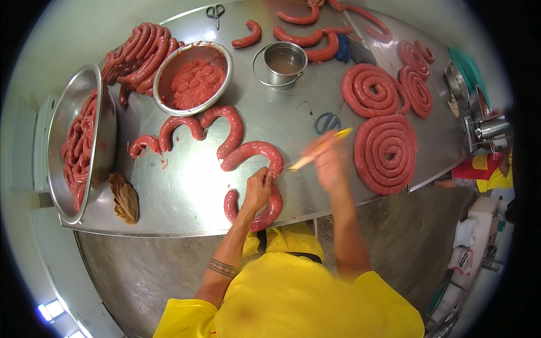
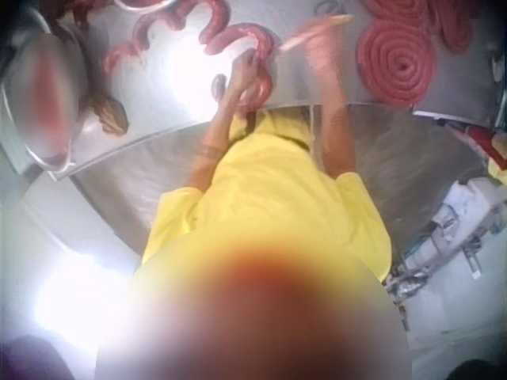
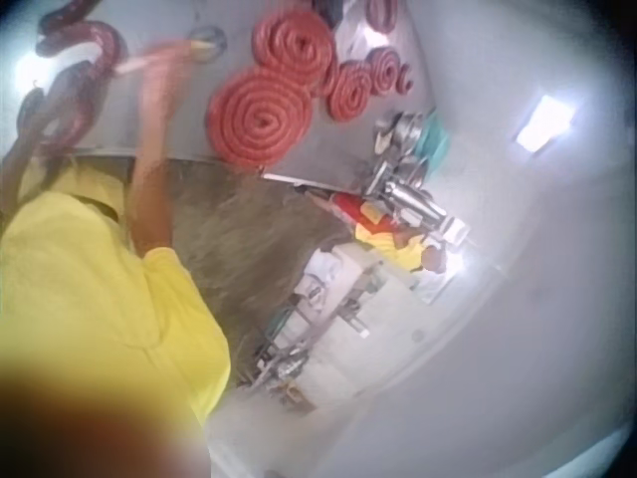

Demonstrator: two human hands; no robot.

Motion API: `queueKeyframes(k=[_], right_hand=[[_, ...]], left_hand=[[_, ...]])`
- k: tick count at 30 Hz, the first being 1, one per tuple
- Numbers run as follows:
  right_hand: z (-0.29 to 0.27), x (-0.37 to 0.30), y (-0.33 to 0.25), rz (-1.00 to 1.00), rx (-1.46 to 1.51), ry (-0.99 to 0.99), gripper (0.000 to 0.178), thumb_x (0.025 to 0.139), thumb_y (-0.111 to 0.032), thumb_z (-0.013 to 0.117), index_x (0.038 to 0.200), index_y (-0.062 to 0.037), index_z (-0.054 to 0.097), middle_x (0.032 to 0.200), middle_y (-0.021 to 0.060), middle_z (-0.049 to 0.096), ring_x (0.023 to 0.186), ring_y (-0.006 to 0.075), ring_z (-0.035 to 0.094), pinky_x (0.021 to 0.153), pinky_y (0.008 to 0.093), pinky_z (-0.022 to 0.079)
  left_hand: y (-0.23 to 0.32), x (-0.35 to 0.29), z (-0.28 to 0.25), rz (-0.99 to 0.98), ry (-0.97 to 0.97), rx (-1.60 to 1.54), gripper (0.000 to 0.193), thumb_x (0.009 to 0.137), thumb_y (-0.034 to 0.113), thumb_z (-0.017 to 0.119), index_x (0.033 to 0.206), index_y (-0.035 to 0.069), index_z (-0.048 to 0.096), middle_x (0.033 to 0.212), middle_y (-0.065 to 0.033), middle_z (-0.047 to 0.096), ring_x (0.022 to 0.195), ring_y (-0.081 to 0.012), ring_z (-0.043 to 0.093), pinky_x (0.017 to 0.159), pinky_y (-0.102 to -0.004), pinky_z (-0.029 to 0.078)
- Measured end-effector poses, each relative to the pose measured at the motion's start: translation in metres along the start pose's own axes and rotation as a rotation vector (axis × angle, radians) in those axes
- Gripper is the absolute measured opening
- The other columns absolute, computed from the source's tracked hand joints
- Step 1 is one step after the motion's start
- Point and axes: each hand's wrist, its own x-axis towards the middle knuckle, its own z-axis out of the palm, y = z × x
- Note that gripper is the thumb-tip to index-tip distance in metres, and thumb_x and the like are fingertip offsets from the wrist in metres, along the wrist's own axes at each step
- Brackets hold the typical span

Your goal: The person coils long strands of raw sausage on a stainless steel table, using a yellow tool to puncture air bubbles and scissors to cut the strands into sections. The finished coils are placed into a large metal bowl.

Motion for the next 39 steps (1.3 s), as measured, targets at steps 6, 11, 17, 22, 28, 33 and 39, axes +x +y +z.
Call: queueKeyframes(k=[6,11,17,22,28,33,39], right_hand=[[-0.043,0.032,-0.061,0.573,-0.185,-0.185,0.023,0.109,-0.03,0.045,0.097,-0.0111,0.049,0.067,-0.0034,0.041,0.06,0.0079,0.043,0.062,0.0277,0.041],[-0.068,-0.029,-0.073,0.246,-0.277,0.285,0.024,0.11,-0.031,0.041,0.106,-0.0098,0.053,0.08,-0.0018,0.056,0.064,0.0086,0.05,0.059,0.026,0.042],[-0.109,-0.16,-0.073,1.187,-0.669,-0.126,0.027,0.107,-0.024,0.044,0.126,-0.0063,0.047,0.087,0.0027,0.061,0.065,0.0085,0.051,0.057,0.0253,0.043],[-0.064,-0.101,0.02,0.578,-0.977,-0.142,0.02,0.101,-0.015,0.051,0.118,-0.0048,0.045,0.082,0.0081,0.059,0.069,0.0182,0.058,0.065,0.0348,0.048],[0.004,-0.029,0.059,0.2,-0.902,-0.768,0.014,0.098,-0.011,0.056,0.107,-0.0012,0.054,0.089,0.0145,0.064,0.088,0.0273,0.067,0.077,0.0394,0.05],[0.034,-0.047,0.022,-0.084,-1.098,-0.345,0.021,0.103,-0.019,0.05,0.108,-0.0022,0.06,0.093,0.0172,0.067,0.089,0.0371,0.066,0.084,0.0421,0.051],[-0.035,-0.011,-0.096,0.038,0.19,0.139,0.03,0.105,-0.038,0.051,0.095,-0.0105,0.058,0.084,-0.0006,0.06,0.071,0.0091,0.052,0.078,0.0315,0.051]], left_hand=[[-0.001,-0.021,0.009,0.036,-0.046,0.444,0.021,0.1,0.019,0.055,0.093,0.001,0.063,0.079,-0.0262,0.065,0.075,-0.0474,0.063,0.067,-0.0506,0.05],[-0.02,-0.004,-0.004,-0.546,-0.18,-0.244,0.017,0.102,0.015,0.051,0.094,0.003,0.061,0.065,-0.0048,0.058,0.059,-0.0108,0.059,0.057,-0.0322,0.048],[-0.027,-0.004,-0.027,-0.571,-0.093,-0.857,0.017,0.104,0.012,0.047,0.095,0.004,0.06,0.094,-0.0106,0.069,0.073,-0.0194,0.065,0.074,-0.0337,0.055],[-0.003,-0.021,-0.023,0.477,-0.012,0.403,0.008,0.092,0.006,0.062,0.09,-0.001,0.065,0.123,-0.0317,0.056,0.08,-0.0371,0.069,0.074,-0.0406,0.053],[0.003,-0.021,-0.023,0.536,0.112,0.323,0.011,0.092,0.009,0.061,0.098,0.004,0.068,0.1,-0.0189,0.063,0.065,-0.03,0.056,0.062,-0.0317,0.044],[-0.007,-0.023,-0.008,-0.138,-0.338,-0.406,0.024,0.106,0.022,0.047,0.103,0.004,0.061,0.076,-0.0111,0.06,0.064,-0.0209,0.056,0.062,-0.0339,0.044],[0.014,-0.026,0.017,0.168,-0.285,0.151,0.017,0.102,0.014,0.049,0.098,0.0,0.057,0.076,-0.0216,0.063,0.069,-0.0408,0.064,0.063,-0.0455,0.049]])
